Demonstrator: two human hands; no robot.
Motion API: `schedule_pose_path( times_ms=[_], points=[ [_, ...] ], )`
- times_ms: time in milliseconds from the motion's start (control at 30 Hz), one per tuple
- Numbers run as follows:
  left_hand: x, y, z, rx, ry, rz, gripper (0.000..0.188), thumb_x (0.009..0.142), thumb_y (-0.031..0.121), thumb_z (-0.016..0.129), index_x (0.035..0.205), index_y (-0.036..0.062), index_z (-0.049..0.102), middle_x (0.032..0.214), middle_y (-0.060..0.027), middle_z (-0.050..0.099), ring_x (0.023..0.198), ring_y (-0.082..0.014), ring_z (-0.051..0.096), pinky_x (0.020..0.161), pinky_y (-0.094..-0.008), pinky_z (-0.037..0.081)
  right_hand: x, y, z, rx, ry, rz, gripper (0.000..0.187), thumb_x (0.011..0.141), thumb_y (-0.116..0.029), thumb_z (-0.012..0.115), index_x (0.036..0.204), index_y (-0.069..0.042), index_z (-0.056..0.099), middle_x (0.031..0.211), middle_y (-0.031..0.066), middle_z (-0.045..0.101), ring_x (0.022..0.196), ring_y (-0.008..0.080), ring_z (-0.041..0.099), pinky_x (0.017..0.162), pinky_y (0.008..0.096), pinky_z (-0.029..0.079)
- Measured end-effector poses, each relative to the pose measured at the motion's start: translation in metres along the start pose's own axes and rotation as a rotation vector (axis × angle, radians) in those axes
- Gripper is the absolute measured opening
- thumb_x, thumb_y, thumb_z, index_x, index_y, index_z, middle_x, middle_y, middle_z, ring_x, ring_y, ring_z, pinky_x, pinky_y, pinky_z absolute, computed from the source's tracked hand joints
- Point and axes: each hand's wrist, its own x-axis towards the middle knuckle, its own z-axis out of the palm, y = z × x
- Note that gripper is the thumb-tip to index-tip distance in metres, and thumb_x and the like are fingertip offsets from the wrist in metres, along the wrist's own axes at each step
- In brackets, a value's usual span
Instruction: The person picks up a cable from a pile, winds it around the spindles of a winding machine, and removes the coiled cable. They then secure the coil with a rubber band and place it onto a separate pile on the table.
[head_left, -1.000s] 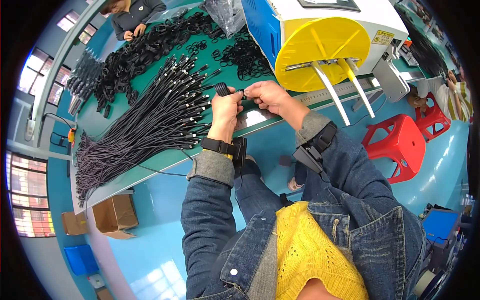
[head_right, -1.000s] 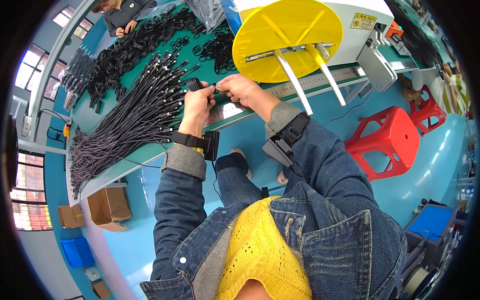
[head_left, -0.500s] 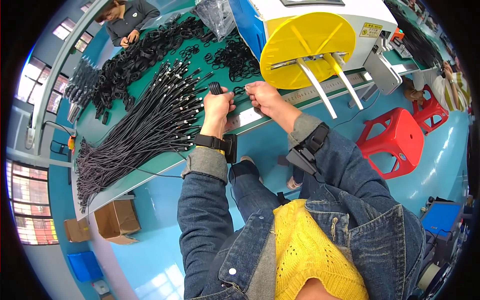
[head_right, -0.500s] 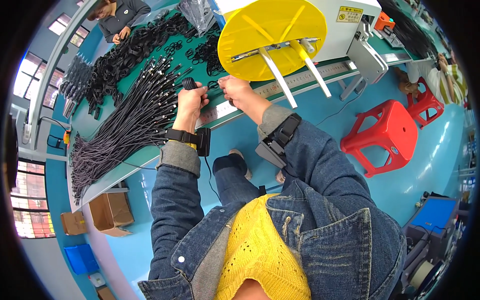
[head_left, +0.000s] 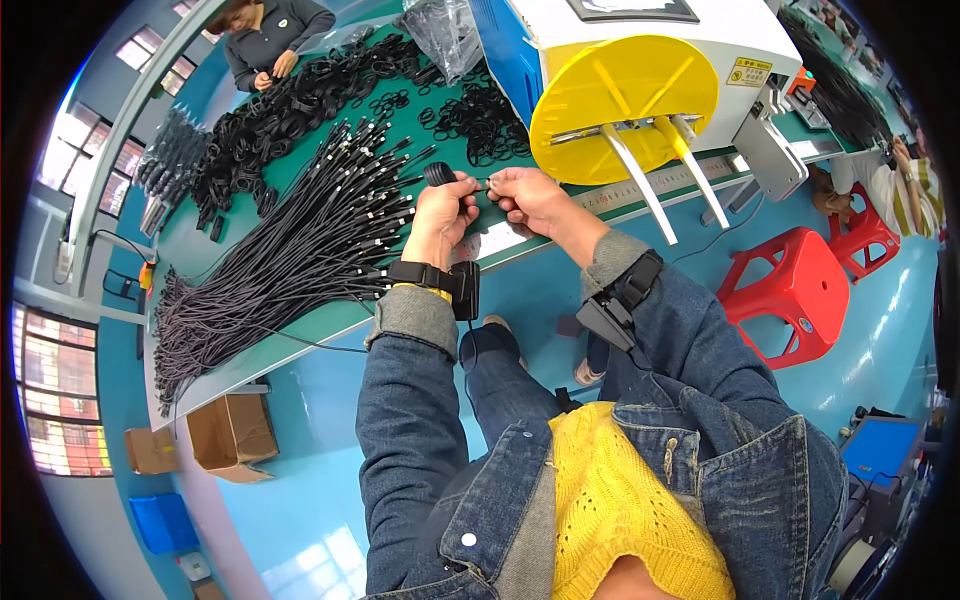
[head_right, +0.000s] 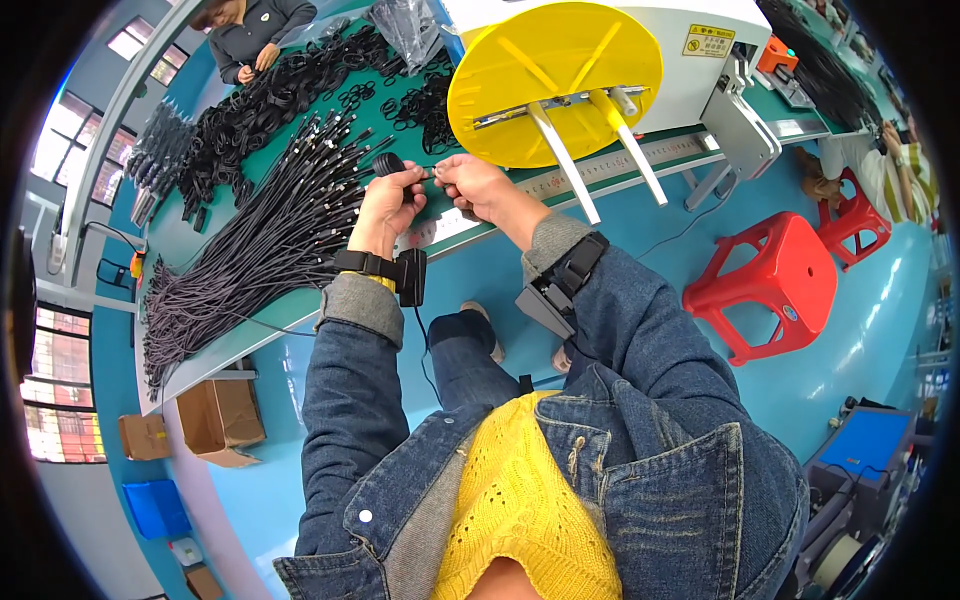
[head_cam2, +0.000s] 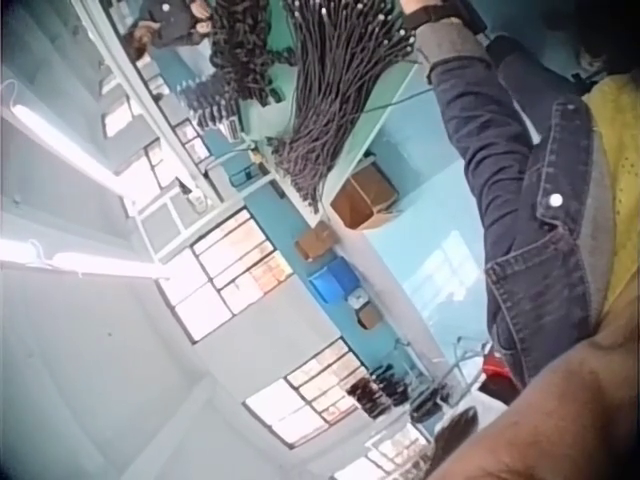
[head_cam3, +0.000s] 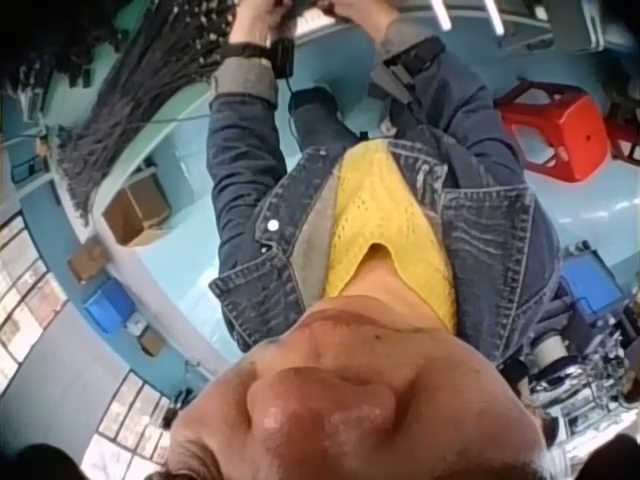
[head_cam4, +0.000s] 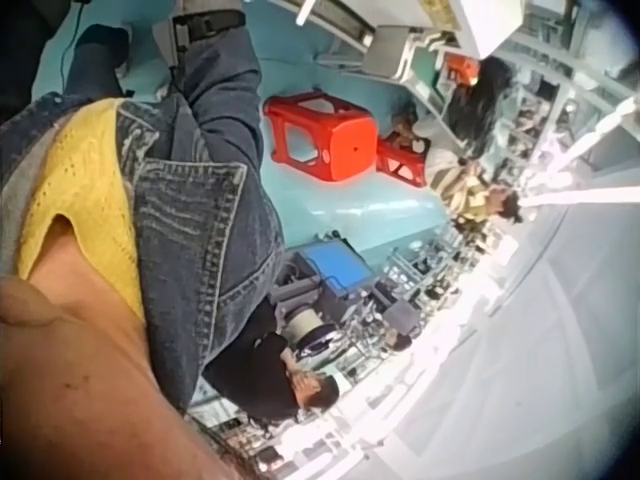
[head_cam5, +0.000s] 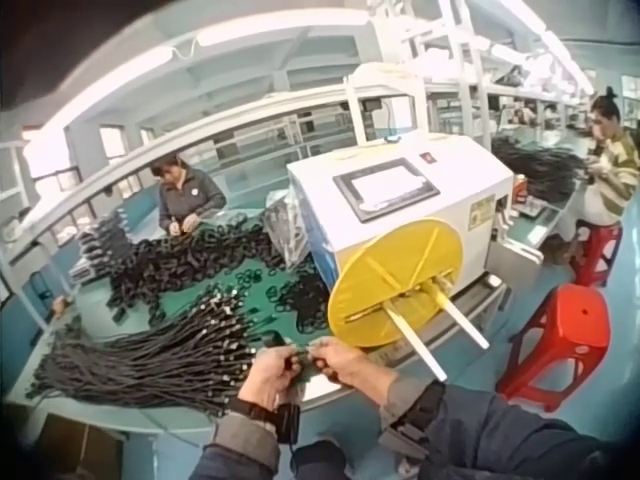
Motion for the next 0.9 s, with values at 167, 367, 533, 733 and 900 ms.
schedule_pose_path(
  times_ms=[167, 367, 533, 733, 900],
  points=[
    [-0.003, -0.005, 0.015, 0.066, 0.056, 0.238, 0.011, 0.081, 0.002, 0.056, 0.089, 0.0063, 0.051, 0.072, -0.004, 0.056, 0.056, -0.0098, 0.048, 0.048, -0.0239, 0.041, 0.004, 0.007, -0.008, 0.049, 0.036, -0.09, 0.006, 0.088, -0.013, 0.051, 0.085, -0.009, 0.053, 0.073, -0.0026, 0.05, 0.056, 0.0047, 0.041, 0.041, 0.0185, 0.033],
    [-0.044, -0.002, 0.007, 0.04, -0.151, 0.342, 0.012, 0.08, 0.002, 0.056, 0.089, 0.0062, 0.05, 0.07, -0.0024, 0.053, 0.056, -0.0092, 0.047, 0.047, -0.0233, 0.04, -0.037, 0.009, 0.001, 0.131, -0.271, -0.381, 0.008, 0.089, -0.012, 0.05, 0.089, -0.006, 0.056, 0.077, 0.0001, 0.055, 0.058, 0.0041, 0.046, 0.043, 0.0176, 0.036],
    [-0.097, -0.015, -0.005, -0.071, -0.457, 0.182, 0.01, 0.078, 0.002, 0.057, 0.086, 0.0045, 0.051, 0.07, -0.0038, 0.054, 0.055, -0.0102, 0.05, 0.046, -0.0231, 0.041, -0.097, 0.012, 0.001, -0.097, -0.524, -0.122, 0.015, 0.088, -0.012, 0.051, 0.096, -0.004, 0.06, 0.078, 0.0017, 0.059, 0.056, 0.0041, 0.049, 0.045, 0.0177, 0.039],
    [-0.141, -0.034, -0.005, 0.031, -0.508, 0.091, 0.01, 0.075, 0.005, 0.06, 0.082, 0.0038, 0.053, 0.069, -0.0032, 0.052, 0.055, -0.0095, 0.049, 0.045, -0.0231, 0.039, -0.139, -0.011, 0.008, -0.38, -0.491, -0.163, 0.027, 0.084, -0.012, 0.055, 0.111, -0.007, 0.059, 0.069, 0.0011, 0.058, 0.048, 0.0041, 0.047, 0.044, 0.0176, 0.039],
    [-0.166, -0.038, 0.006, 0.289, -0.319, 0.054, 0.012, 0.073, 0.008, 0.062, 0.079, 0.004, 0.053, 0.067, -0.0016, 0.051, 0.052, -0.0078, 0.045, 0.043, -0.0219, 0.037, -0.144, -0.032, 0.014, -0.726, -0.424, -0.246, 0.04, 0.078, -0.013, 0.062, 0.118, -0.013, 0.057, 0.065, 0.0019, 0.058, 0.048, 0.0062, 0.048, 0.045, 0.0198, 0.04]
  ],
)
